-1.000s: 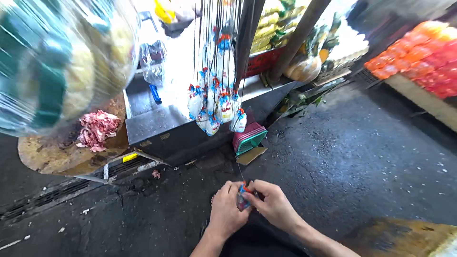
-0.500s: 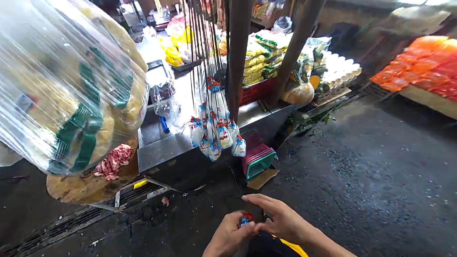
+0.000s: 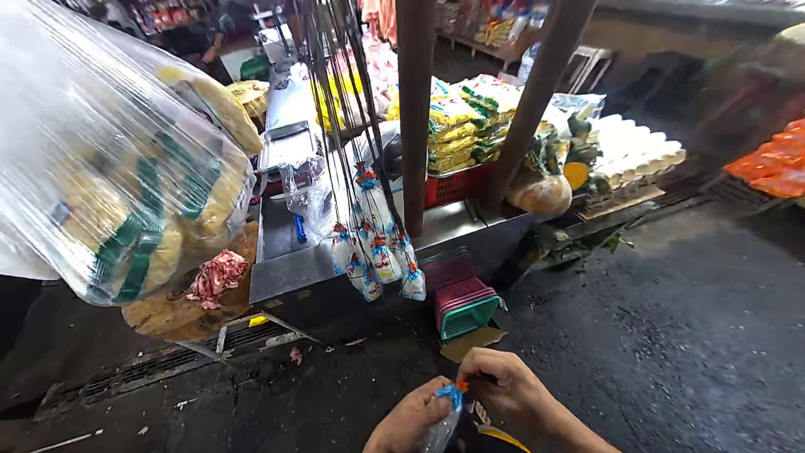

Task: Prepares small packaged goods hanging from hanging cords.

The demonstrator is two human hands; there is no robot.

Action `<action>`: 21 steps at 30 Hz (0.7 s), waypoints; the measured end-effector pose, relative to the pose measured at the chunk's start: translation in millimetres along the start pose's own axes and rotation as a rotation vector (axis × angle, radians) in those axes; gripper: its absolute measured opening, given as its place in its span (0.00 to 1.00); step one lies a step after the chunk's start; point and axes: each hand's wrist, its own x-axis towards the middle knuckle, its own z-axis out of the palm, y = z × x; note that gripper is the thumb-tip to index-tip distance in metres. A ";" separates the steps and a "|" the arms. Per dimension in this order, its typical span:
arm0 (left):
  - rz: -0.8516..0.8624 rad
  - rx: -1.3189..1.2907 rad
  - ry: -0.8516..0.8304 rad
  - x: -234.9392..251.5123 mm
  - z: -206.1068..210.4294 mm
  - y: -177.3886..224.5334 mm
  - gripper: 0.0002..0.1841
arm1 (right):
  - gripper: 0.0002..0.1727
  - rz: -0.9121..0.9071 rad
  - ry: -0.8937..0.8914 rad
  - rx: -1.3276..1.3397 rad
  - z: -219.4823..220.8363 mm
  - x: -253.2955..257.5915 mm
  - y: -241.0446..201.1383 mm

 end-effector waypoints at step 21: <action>-0.005 0.065 0.503 31.5 20.6 8.8 0.24 | 0.21 0.016 -0.288 0.079 -29.8 32.8 32.8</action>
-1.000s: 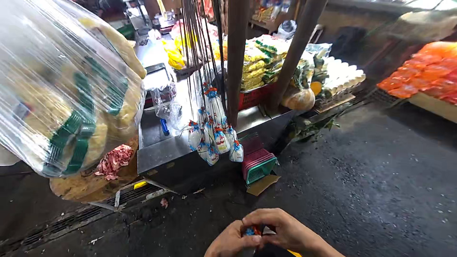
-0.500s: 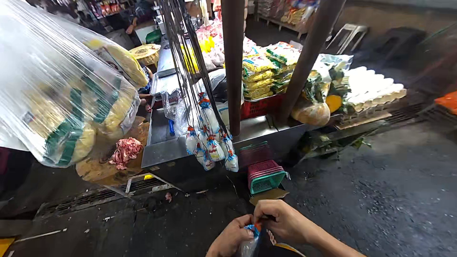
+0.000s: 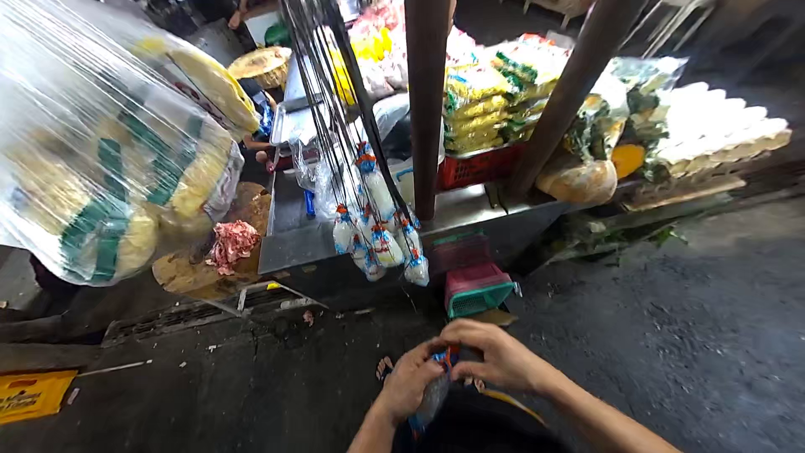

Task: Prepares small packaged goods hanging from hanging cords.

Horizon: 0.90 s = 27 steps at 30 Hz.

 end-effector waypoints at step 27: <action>-0.129 -0.077 -0.210 26.1 -65.9 49.5 0.17 | 0.19 0.220 0.275 -0.203 16.9 36.0 -46.1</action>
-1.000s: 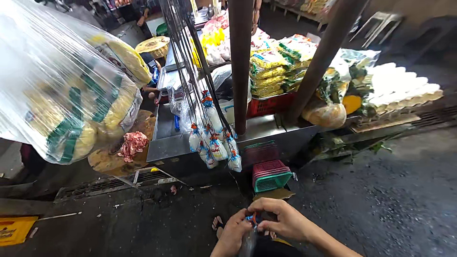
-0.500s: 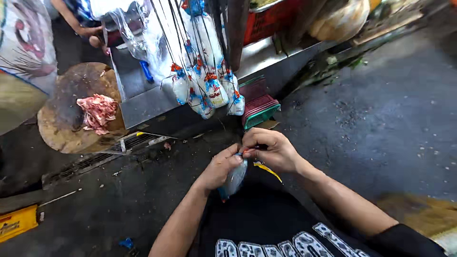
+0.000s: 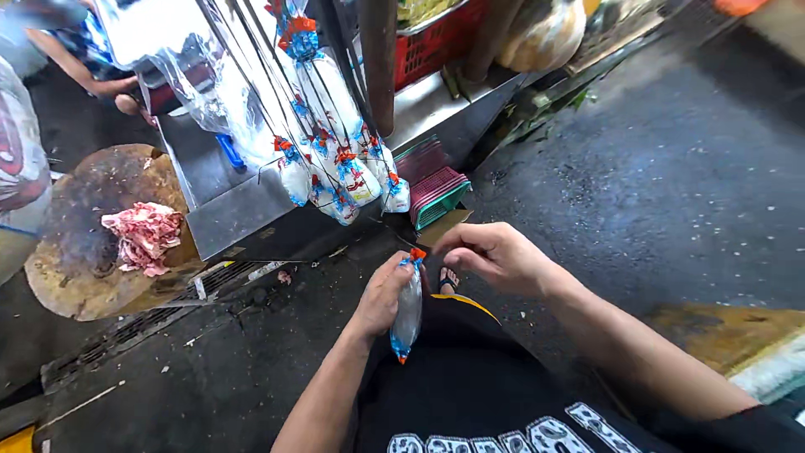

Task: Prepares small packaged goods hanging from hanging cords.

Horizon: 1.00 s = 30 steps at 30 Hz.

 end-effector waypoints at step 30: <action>0.001 0.541 0.130 112.0 151.6 -48.7 0.16 | 0.12 0.558 -0.054 1.489 -57.5 -147.6 147.8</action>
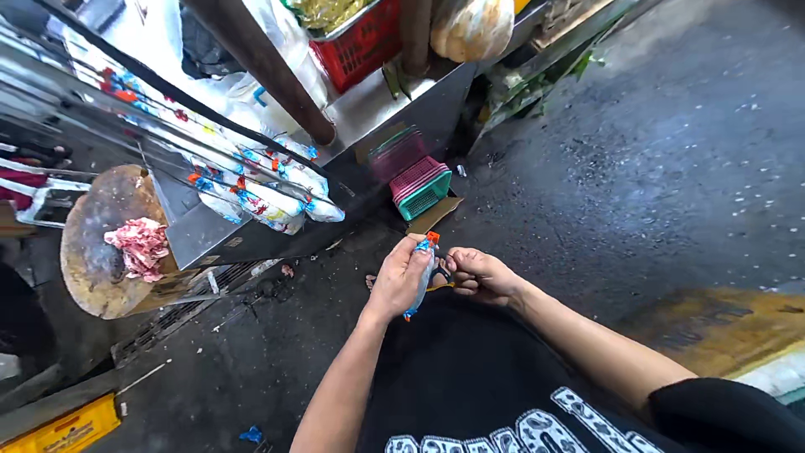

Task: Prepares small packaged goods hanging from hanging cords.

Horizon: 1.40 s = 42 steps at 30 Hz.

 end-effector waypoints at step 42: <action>0.262 0.167 0.359 -3.8 -27.4 19.3 0.19 | 0.12 -0.574 0.140 -1.039 58.9 34.8 -55.7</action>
